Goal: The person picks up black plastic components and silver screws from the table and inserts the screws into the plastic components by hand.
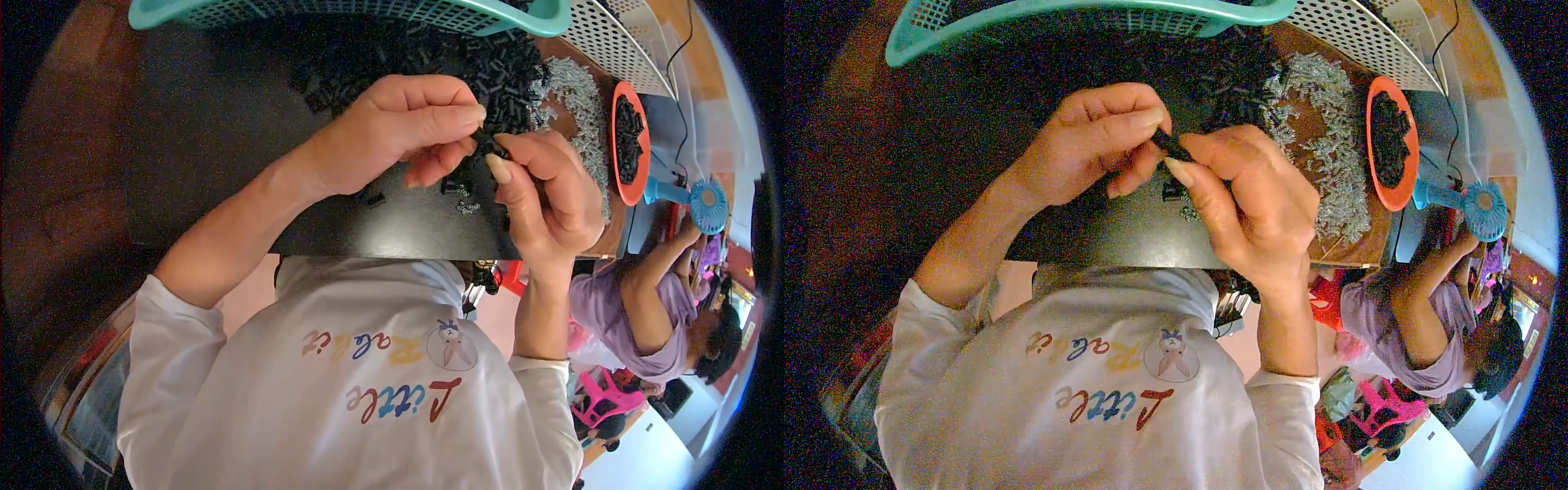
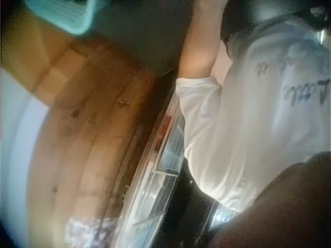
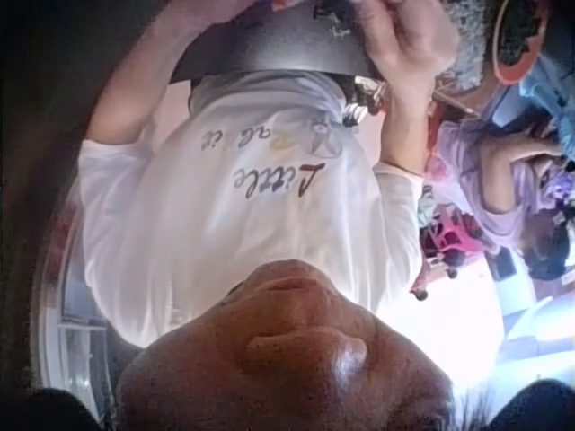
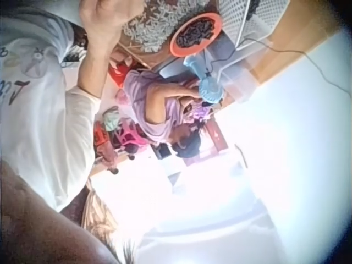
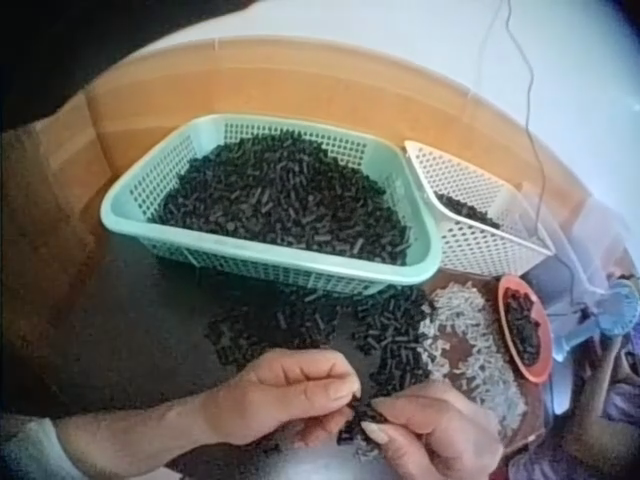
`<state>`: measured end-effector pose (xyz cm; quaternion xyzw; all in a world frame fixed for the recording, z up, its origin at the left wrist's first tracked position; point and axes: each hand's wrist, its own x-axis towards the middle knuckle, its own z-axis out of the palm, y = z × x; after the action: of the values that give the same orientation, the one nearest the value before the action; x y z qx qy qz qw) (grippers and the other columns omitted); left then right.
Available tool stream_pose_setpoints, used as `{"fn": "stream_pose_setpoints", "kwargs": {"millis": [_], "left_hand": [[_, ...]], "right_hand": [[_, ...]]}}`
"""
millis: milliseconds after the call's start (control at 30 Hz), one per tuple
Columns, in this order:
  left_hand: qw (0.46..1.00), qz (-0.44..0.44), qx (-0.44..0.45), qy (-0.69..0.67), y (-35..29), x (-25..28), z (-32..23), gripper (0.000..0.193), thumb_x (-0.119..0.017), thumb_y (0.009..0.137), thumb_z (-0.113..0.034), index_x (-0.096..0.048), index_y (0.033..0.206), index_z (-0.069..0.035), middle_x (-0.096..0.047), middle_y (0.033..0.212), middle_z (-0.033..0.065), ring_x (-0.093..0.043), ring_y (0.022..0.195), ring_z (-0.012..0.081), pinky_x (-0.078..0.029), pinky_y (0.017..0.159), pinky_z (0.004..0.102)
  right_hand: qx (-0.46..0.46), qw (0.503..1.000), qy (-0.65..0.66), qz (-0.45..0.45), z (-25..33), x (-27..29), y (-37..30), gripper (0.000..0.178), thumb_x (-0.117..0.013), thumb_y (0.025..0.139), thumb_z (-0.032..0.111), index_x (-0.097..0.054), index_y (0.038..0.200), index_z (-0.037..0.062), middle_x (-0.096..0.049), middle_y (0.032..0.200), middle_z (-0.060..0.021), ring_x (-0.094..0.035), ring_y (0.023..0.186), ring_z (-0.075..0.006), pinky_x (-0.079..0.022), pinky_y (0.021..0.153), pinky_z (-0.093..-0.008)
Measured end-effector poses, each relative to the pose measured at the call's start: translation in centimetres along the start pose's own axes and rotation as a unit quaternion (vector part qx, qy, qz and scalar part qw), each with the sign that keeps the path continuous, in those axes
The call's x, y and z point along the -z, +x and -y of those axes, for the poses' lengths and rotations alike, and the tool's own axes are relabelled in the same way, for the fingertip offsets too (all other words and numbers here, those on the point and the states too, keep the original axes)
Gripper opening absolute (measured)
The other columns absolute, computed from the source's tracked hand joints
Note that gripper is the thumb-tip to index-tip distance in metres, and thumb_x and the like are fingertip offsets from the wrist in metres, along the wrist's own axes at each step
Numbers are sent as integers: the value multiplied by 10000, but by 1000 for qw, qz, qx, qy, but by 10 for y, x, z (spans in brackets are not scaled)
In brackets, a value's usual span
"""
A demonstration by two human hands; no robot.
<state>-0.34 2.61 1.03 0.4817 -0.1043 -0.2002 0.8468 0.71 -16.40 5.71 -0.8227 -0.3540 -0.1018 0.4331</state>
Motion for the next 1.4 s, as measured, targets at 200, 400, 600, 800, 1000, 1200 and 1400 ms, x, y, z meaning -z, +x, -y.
{"fn": "stream_pose_setpoints", "kwargs": {"millis": [200,400,600,800,1000,1200,1400], "left_hand": [[999,23,-16,17,1,4,7,232,-462,981,-253,-547,970,-37,-532,625,26,-474,493,89,-378,430,233],[998,31,-45,40,-1,-1,7,237,-462,987,-259,-542,982,-36,-523,626,15,-473,505,79,-384,445,226],[995,27,-61,72,-5,-5,7,219,-475,985,-242,-543,989,-34,-527,649,7,-481,527,73,-392,458,222],[990,40,-99,93,-3,-2,10,222,-474,986,-241,-546,997,-32,-524,658,7,-480,532,73,-390,466,222],[992,29,-78,93,-5,-4,7,250,-457,991,-271,-547,990,-37,-512,635,8,-478,536,77,-382,467,227],[992,10,-89,94,-8,-4,9,278,-447,993,-307,-547,965,-49,-511,620,12,-461,523,77,-364,458,224],[992,7,-88,91,-9,-2,14,271,-459,989,-307,-549,969,-52,-518,632,5,-460,527,67,-369,466,215]], "right_hand": [[41,997,-72,0,1,-2,0,187,-750,720,14,-648,876,-8,-627,727,-119,-605,603,-210,-475,505,-286],[31,996,-82,-13,4,-2,-7,179,-752,724,27,-647,868,4,-623,714,-110,-599,584,-213,-468,491,-288],[17,997,-67,-13,7,0,-12,162,-737,742,25,-639,870,11,-615,702,-104,-587,567,-211,-458,479,-295],[50,996,-75,-14,5,1,-10,159,-733,748,25,-631,869,14,-613,703,-108,-584,564,-217,-456,475,-300],[92,992,-85,-20,0,-2,-13,190,-746,741,35,-627,887,12,-622,719,-114,-595,571,-227,-472,483,-302],[119,987,-107,-33,2,-3,-15,213,-755,731,32,-628,900,8,-631,732,-109,-609,579,-223,-488,489,-305],[111,988,-99,-29,2,-4,-18,216,-763,719,31,-636,892,7,-634,721,-103,-609,574,-217,-485,480,-301]]}}
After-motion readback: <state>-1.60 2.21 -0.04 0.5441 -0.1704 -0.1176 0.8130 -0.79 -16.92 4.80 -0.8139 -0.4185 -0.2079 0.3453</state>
